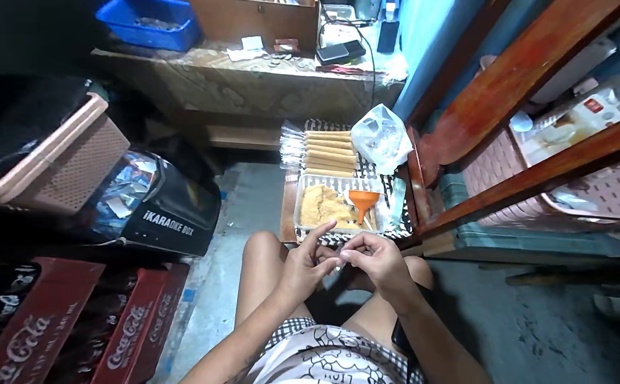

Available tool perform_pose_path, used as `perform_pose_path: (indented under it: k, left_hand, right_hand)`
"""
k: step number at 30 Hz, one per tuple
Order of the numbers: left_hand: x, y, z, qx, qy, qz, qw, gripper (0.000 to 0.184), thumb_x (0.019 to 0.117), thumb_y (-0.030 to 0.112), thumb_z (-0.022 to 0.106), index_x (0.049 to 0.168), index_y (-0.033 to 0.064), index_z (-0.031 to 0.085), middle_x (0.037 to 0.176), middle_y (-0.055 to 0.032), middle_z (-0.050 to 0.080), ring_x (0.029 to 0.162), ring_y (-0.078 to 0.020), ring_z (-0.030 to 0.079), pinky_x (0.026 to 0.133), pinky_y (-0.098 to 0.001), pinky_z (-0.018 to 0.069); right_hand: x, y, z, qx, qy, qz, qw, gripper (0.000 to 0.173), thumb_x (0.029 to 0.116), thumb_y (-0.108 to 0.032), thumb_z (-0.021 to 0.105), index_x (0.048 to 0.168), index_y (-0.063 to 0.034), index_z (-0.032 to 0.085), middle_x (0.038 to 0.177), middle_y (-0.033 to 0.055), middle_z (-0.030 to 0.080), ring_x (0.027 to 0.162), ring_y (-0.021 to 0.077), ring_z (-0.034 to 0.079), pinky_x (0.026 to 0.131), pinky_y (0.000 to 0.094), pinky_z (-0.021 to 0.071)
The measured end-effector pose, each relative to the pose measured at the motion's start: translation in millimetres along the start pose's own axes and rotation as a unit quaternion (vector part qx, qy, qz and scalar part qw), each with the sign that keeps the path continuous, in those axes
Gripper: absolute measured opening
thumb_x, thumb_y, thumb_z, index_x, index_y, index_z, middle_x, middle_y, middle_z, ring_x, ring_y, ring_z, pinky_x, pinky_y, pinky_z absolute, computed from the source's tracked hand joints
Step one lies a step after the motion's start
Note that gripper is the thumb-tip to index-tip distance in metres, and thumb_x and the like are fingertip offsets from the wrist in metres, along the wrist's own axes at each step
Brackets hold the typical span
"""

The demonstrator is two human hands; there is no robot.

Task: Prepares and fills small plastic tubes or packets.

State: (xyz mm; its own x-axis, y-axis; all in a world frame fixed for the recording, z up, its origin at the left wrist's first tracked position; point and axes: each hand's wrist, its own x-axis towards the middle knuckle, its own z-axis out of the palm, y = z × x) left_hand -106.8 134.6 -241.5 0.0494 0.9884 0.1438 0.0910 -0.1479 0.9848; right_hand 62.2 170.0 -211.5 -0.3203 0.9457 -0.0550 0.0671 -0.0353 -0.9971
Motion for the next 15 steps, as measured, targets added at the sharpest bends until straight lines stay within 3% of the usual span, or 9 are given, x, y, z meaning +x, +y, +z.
perform_pose_path:
  k: [3,6,8,12,15]
  left_hand:
    - [0.6,-1.9,1.7,0.003,-0.005,-0.015,1.000,0.045,0.0902,0.000,0.069,0.133,-0.0039,0.056,0.083,0.0040,0.073,0.069,0.0015,0.066,0.069,-0.0161,0.0558]
    - [0.8,-2.2,0.4,0.024,-0.022,-0.033,0.999,0.016,0.0911,0.002,0.070,0.106,-0.0019,0.069,0.081,0.0048,0.071,0.071,0.0038,0.064,0.071,-0.0145,0.0551]
    - [0.0,-1.9,-0.9,0.058,-0.034,-0.027,0.997,0.009,0.0935,0.005,0.068,0.094,-0.0026,0.071,0.078,0.0036,0.068,0.069,0.0061,0.061,0.070,-0.0118,0.0521]
    - [-3.6,-5.5,4.9,0.092,-0.036,-0.013,0.995,0.021,0.1005,0.010,0.057,0.090,-0.0040,0.069,0.071,0.0021,0.060,0.062,0.0061,0.050,0.062,-0.0104,0.0428]
    - [-2.8,-12.4,3.3,0.039,-0.051,-0.035,0.997,0.016,0.0990,0.010,0.060,0.092,-0.0019,0.067,0.072,0.0066,0.059,0.062,0.0076,0.052,0.060,-0.0099,0.0435]
  right_hand:
    - [-1.2,1.0,-1.6,-0.017,0.017,0.003,1.000,0.005,0.0880,0.001,0.069,0.086,-0.0033,0.071,0.077,-0.0040,0.068,0.068,-0.0019,0.062,0.067,0.0148,0.0526]
    - [-2.1,3.9,-1.0,-0.052,0.022,0.002,0.998,0.005,0.0886,0.000,0.071,0.085,-0.0024,0.069,0.077,-0.0036,0.066,0.068,-0.0024,0.061,0.067,0.0145,0.0524]
    - [-3.3,7.7,1.3,-0.091,0.016,-0.006,0.996,0.007,0.0910,-0.004,0.069,0.085,-0.0018,0.068,0.077,-0.0032,0.064,0.067,-0.0025,0.059,0.067,0.0146,0.0516]
    - [-5.3,15.4,8.7,-0.126,0.018,-0.030,0.991,0.022,0.0995,-0.011,0.061,0.083,0.0023,0.066,0.072,-0.0009,0.060,0.063,-0.0023,0.056,0.065,0.0149,0.0496]
    - [-4.8,16.3,4.1,-0.123,0.012,-0.054,0.991,0.013,0.0951,-0.006,0.064,0.088,0.0041,0.069,0.080,0.0027,0.065,0.067,-0.0012,0.060,0.067,0.0148,0.0528]
